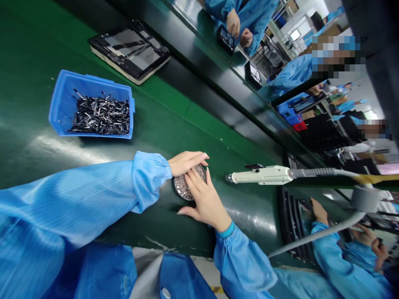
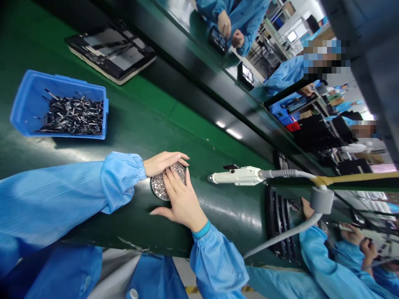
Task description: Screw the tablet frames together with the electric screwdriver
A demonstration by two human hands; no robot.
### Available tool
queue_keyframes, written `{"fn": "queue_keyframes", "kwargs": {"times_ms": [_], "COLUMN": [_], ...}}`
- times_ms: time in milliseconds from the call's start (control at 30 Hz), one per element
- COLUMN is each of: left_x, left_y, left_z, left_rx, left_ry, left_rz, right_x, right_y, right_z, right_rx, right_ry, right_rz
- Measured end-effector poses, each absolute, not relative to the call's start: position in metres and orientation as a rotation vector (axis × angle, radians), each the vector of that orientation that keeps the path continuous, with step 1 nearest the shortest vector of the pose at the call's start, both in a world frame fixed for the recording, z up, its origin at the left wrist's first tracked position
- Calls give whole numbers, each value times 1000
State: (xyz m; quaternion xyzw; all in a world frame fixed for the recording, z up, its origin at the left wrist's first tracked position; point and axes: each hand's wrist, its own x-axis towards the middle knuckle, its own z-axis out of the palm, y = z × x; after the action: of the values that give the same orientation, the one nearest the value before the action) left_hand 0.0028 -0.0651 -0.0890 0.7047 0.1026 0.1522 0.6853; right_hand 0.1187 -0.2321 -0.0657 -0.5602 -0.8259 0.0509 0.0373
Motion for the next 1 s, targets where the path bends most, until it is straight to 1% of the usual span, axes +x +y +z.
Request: {"fn": "queue_keyframes", "kwargs": {"times_ms": [100,300,433,533,633,800,900,1000], "left_x": [2,4,3,3,3,8,9,6], "left_y": [-65,-66,-66,-66,-66,-66,-67,-72], "left_z": [-88,-89,-89,-89,-91,-98,-102,-105], "left_rx": [1554,1665,1728,1696,1704,1772,1807,1968], "left_ry": [233,229,212,202,194,214,221,221], "left_rz": [323,349,346,326,329,369,417,522], "right_x": [130,129,123,129,130,111,113,129], "right_y": [-225,-256,-243,-231,-239,-257,-255,-255], "right_z": [-66,-63,-61,-63,-67,-68,-65,-65], "right_rx": [-1756,-1767,-1704,-1770,-1834,-1747,-1726,-1714], "right_ry": [-2514,-2544,-2542,-2500,-2490,-2519,-2413,-2187], "right_rz": [131,170,165,119,105,194,192,191]}}
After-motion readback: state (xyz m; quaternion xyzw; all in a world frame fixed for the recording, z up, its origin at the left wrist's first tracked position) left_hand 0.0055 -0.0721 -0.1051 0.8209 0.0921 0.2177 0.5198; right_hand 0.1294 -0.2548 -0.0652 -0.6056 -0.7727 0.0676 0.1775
